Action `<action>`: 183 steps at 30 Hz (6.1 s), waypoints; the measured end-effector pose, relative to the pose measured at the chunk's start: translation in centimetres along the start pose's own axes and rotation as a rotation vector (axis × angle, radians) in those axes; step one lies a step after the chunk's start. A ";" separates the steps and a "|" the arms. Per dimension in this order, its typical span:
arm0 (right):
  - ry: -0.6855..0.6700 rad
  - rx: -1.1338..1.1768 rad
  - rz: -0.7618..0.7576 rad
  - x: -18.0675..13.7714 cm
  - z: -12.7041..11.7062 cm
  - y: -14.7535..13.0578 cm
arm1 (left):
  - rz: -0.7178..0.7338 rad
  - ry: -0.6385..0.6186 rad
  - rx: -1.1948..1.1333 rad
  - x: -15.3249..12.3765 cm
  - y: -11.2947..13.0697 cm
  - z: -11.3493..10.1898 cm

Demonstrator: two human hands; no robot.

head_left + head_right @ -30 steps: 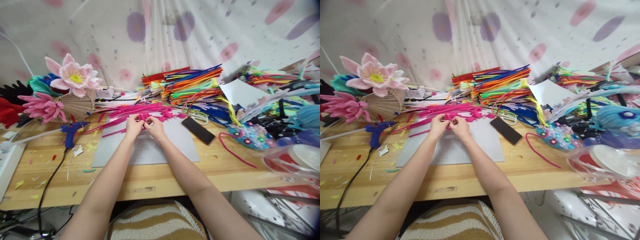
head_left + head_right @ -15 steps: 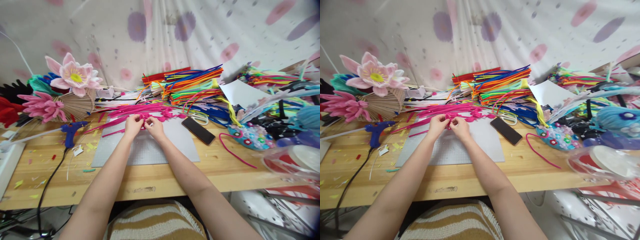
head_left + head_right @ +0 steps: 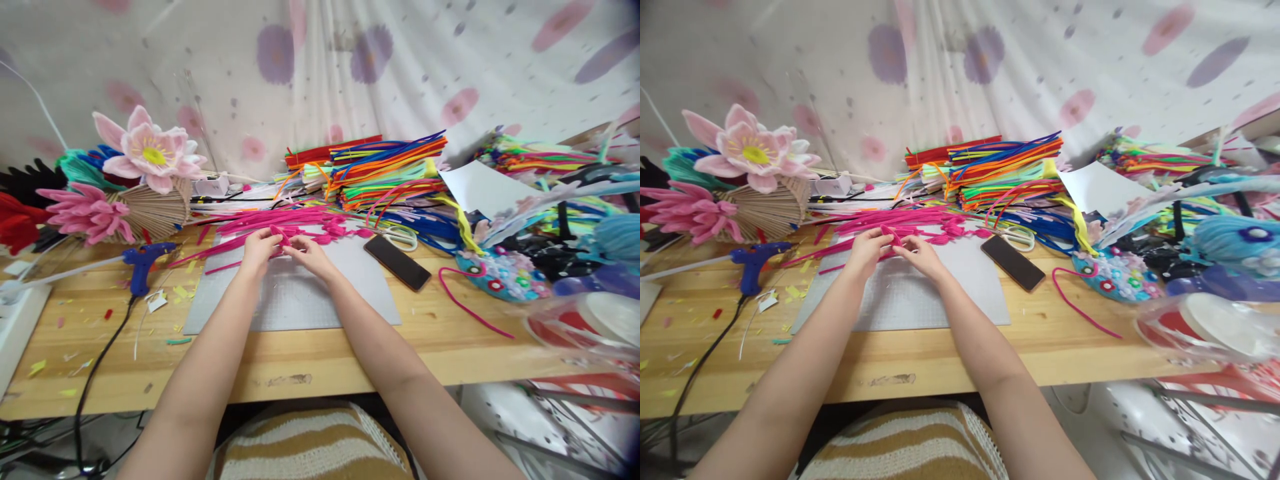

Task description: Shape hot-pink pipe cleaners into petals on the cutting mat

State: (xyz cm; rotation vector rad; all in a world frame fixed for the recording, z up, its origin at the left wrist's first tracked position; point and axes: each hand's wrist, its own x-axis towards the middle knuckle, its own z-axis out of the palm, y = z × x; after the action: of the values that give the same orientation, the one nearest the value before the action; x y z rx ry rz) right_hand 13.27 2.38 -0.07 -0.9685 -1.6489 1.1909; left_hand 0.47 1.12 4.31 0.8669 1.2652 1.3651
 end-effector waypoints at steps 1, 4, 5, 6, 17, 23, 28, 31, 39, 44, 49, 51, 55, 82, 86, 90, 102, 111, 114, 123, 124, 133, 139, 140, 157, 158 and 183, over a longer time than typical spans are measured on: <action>-0.050 0.051 -0.009 0.0 -0.2 0.0 | -0.029 -0.014 -0.041 -0.1 0.4 -0.1; -0.062 0.117 -0.007 0.1 -0.3 0.1 | -0.090 -0.097 -0.060 -0.3 1.0 -0.4; -0.047 0.125 0.002 0.2 -0.3 0.1 | -0.091 -0.117 -0.041 -0.3 1.0 -0.4; -0.034 0.133 0.014 0.1 -0.3 0.1 | -0.079 -0.120 -0.013 -0.3 0.9 -0.4; -0.153 0.195 0.041 -0.7 -0.6 -1.1 | -0.063 -0.113 0.189 -0.1 0.3 -1.1; -0.070 0.184 -0.044 -0.9 -0.1 -1.6 | -0.023 -0.130 0.219 0.1 -0.1 -0.7; -0.069 0.199 -0.077 -1.0 -0.3 -1.7 | -0.036 -0.189 0.148 -0.3 -0.1 -0.4; -0.134 0.170 -0.038 -0.8 -0.4 -1.6 | -0.008 -0.133 0.158 -0.4 0.1 -0.5; -0.117 0.103 -0.038 -0.7 -0.4 -2.3 | -0.082 -0.212 0.124 -0.5 -0.1 0.0; -0.124 0.122 -0.029 -0.8 -0.6 -2.3 | -0.004 -0.321 0.106 -0.7 -0.1 0.3; -0.124 0.157 -0.031 -0.9 -0.1 -1.8 | 0.104 -0.309 0.170 -1.0 0.0 0.2; -0.119 0.167 -0.045 -1.0 0.0 -2.0 | 0.111 -0.304 0.168 -1.1 0.1 0.2; -0.110 0.176 -0.058 -1.2 -0.1 -2.5 | 0.123 -0.293 0.183 -1.1 0.1 0.7; -0.093 0.207 -0.072 -0.8 -1.9 -1.5 | 0.169 -0.363 0.255 -1.8 1.2 1.5; -0.193 0.139 0.005 -0.9 -3.0 -1.4 | 0.169 -0.244 0.338 -1.3 1.3 0.6; -0.303 0.140 0.073 -1.0 -3.1 -0.9 | 0.243 -0.130 0.489 -0.4 1.0 -0.9; -0.312 0.377 0.341 -0.8 -1.4 -1.2 | 0.421 -0.167 0.780 -0.3 -0.2 -0.7; -0.324 0.369 0.349 -0.8 -1.5 -2.2 | 0.448 -0.113 0.773 -0.1 0.5 -0.6; -0.363 0.381 0.289 -1.0 -1.9 -2.5 | 0.451 -0.032 0.683 -0.1 1.0 -0.4; -0.320 0.262 0.200 -0.9 -1.7 -2.1 | 0.213 -0.288 0.532 -0.3 0.3 -0.2; -0.307 0.254 0.205 -0.9 -1.6 -2.0 | 0.262 -0.261 0.581 -0.3 0.2 -0.2; -0.259 0.306 0.081 -0.7 -1.0 -1.1 | 0.219 -0.316 0.503 -0.2 0.6 -0.2; -0.240 0.339 0.085 -0.7 -1.1 -1.2 | 0.202 -0.246 0.490 -0.7 1.4 -0.2; -0.254 0.345 0.087 -0.7 -1.1 -1.2 | 0.203 -0.227 0.473 -0.8 1.5 -0.2; -0.177 0.229 0.004 -1.2 -1.1 -2.5 | 0.055 -0.380 0.312 -0.8 1.2 0.0; -0.175 0.233 0.002 -1.2 -1.0 -2.5 | 0.041 -0.409 0.309 -0.7 1.1 -0.1; -0.062 0.120 0.158 -0.1 -1.4 -2.0 | 0.510 -0.343 0.999 -0.5 1.8 -1.9</action>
State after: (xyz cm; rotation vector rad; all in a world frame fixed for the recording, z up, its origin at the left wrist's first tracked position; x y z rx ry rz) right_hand 14.43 2.21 2.03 -1.0091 -1.5527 1.4218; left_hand -1.61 0.36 5.79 2.1239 1.4925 0.8108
